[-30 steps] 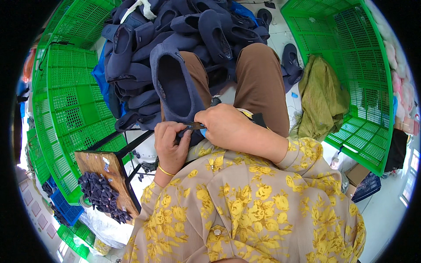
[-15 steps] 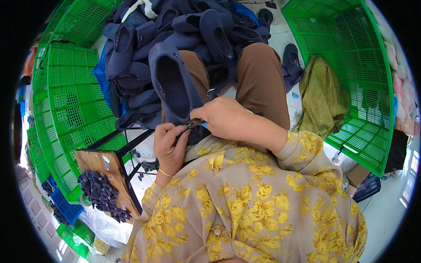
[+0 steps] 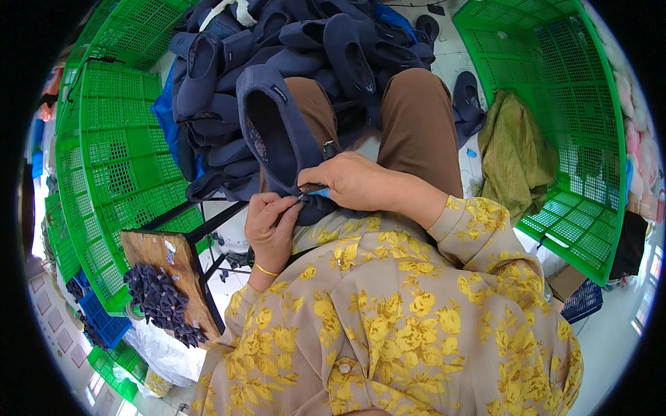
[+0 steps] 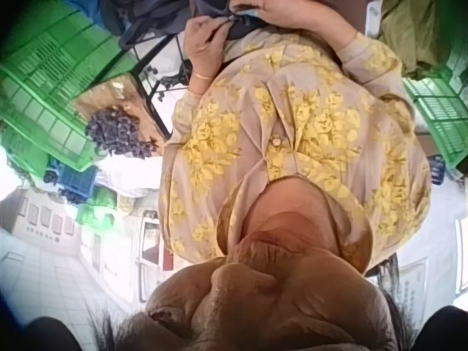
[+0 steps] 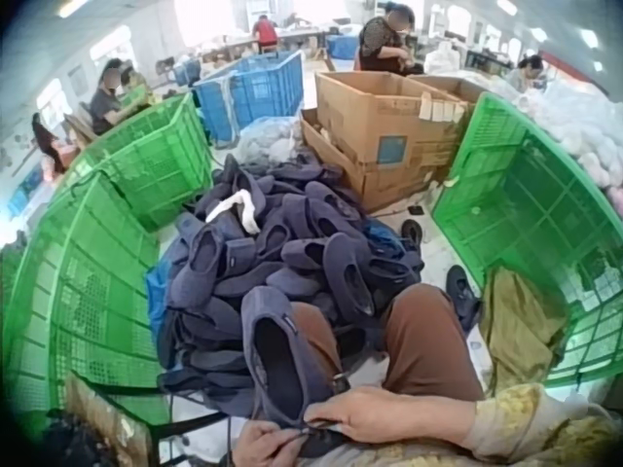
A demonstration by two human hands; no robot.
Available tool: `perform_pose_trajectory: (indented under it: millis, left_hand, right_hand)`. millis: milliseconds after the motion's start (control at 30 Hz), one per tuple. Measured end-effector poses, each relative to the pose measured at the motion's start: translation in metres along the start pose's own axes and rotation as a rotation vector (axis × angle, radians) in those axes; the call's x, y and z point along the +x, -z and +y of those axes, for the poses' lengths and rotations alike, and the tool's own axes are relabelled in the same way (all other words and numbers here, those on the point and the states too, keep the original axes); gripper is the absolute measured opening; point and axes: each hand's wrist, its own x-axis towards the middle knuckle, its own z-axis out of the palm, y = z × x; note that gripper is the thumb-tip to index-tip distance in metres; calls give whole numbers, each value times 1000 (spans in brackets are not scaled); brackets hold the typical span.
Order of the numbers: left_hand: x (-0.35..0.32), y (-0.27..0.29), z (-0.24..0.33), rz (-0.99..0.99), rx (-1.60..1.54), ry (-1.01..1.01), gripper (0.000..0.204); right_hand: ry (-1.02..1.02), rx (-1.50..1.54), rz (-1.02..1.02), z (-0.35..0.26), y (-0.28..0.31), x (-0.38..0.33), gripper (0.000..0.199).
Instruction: The person sits on the floor and uses a blue utility knife to trim excess fabric and threads from the edges of dark blue slip-on shoes. They handle the shoes one at a time, rotating them to access different areas, and place trimmed pieces aside.
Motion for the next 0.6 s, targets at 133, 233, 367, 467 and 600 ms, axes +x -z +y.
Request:
perform_pose_trajectory:
  millis: [133,233,367,467,600]
  left_hand:
    - [-1,-1,1,4,34,-17,17]
    - [-2,-2,2,16,65,-18,17]
    - [-4,-2,1,43,114,-64,17]
    - [-6,-3,-2,50,117,-60,17]
    - [-9,-3,-4,80,121,-68,17]
  right_hand:
    - [40,-39,28,8,-7,-1,35]
    - [57,-108,22,8,-7,-1,36]
    - [-25,-246,10,-8,-14,-1,36]
    - [81,-309,45,-13,-17,4,35]
    - [147,-356,-105,-12,-10,14,34]
